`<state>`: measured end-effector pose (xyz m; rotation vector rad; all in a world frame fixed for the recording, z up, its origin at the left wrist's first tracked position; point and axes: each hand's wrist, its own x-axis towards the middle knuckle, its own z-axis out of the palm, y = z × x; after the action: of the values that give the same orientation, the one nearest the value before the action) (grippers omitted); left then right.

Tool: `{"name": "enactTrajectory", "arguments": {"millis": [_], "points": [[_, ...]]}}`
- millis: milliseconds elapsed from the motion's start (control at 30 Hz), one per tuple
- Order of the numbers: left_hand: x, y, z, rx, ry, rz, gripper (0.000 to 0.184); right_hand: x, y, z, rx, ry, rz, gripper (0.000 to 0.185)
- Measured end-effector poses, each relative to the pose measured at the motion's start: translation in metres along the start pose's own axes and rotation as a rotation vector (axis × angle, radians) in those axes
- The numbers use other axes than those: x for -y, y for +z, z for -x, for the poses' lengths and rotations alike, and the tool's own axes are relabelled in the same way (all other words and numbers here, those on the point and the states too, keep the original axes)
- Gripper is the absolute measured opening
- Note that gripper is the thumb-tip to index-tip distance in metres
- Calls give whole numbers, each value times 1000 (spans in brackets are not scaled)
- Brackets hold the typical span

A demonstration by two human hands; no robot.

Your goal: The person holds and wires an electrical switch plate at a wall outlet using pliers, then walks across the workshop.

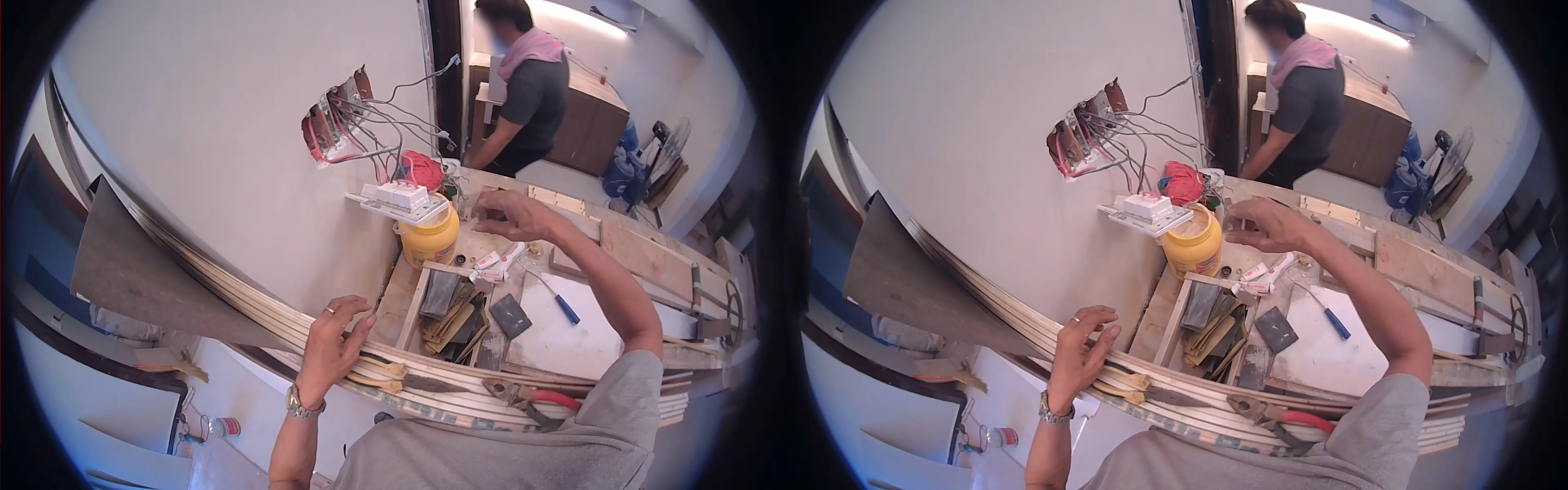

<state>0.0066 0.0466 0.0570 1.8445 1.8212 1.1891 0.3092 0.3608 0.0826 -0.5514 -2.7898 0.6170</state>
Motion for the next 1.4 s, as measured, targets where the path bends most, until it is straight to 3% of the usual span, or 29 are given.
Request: {"name": "enactTrajectory", "arguments": {"millis": [267,333,467,567,633,700,833,900,1000,1200,1400], "points": [[21,-5,1,-113,180,148,23,127,-4,133,-37,317,177,42],[19,-8,6,-75,161,133,23,192,-9,167,-162,608,63,45],[22,-7,7,-129,294,109,22,255,43,241,-727,689,128,35],[21,-5,11,-113,303,120,23,281,97,274,-909,850,220,32],[23,-8,10,-88,305,118,23,284,137,278,-1084,848,331,31],[29,-5,10,-91,275,81,29,276,164,285,-1076,834,317,29],[46,5,8,-38,269,155,40,271,177,276,-1122,794,582,27],[42,1,8,-1,150,187,47,266,178,275,-1139,785,616,26],[44,4,9,4,139,199,43,264,184,270,-1230,802,690,23],[48,3,6,37,179,201,52,256,192,271,-1427,751,746,20],[76,7,-4,59,215,126,53,281,197,292,-1656,579,490,34]]}}
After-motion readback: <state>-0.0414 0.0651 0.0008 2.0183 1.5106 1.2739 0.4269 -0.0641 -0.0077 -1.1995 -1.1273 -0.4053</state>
